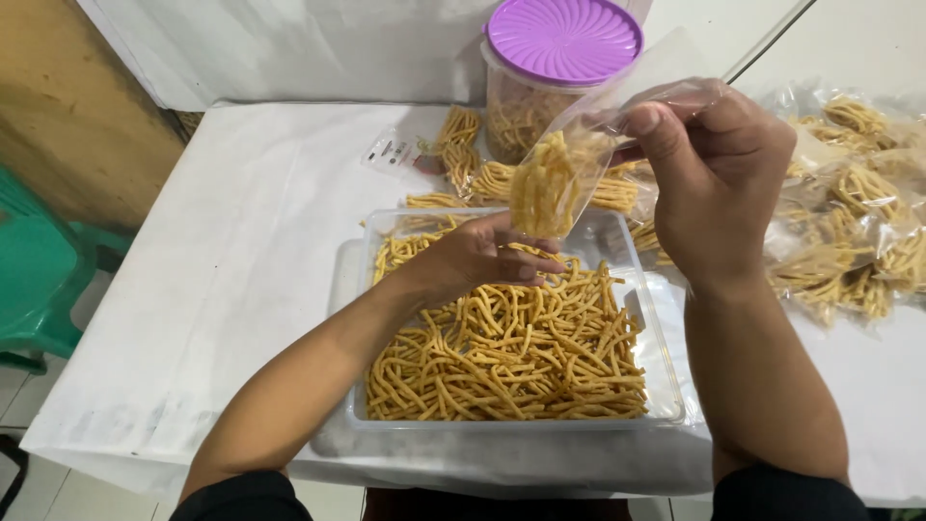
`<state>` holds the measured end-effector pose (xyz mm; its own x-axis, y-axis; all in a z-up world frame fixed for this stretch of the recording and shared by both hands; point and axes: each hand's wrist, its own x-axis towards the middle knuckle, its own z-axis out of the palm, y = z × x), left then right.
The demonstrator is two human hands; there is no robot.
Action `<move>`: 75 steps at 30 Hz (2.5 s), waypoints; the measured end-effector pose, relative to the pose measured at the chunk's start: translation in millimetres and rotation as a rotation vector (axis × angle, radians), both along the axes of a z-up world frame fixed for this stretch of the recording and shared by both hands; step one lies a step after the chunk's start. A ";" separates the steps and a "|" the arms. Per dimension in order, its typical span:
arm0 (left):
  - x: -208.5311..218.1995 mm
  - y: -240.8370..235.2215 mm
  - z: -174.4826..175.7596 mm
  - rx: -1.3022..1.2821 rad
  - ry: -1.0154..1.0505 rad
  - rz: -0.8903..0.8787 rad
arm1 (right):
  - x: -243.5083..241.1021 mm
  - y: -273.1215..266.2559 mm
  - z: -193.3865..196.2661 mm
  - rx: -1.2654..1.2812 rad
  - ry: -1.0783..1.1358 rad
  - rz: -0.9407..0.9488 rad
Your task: Packaging fried snack sticks into small plastic bags from a large tray
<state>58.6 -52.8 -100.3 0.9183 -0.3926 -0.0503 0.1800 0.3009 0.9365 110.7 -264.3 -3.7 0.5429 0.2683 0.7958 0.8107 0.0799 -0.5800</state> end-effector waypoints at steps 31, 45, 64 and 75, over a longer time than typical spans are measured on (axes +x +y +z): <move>6.1 30.8 -7.1 -0.333 -0.084 -0.291 | 7.4 -61.7 9.6 -0.446 0.017 0.073; -3.7 6.3 -8.7 0.221 -0.010 -0.051 | 18.7 -42.6 -9.7 -0.575 0.206 -0.180; -39.2 57.4 -45.5 0.087 -0.084 0.294 | 37.5 -37.4 -80.5 -1.492 0.386 -0.232; -44.6 55.8 -55.0 0.620 -0.374 0.169 | 16.8 -103.1 -51.1 0.056 0.198 -0.017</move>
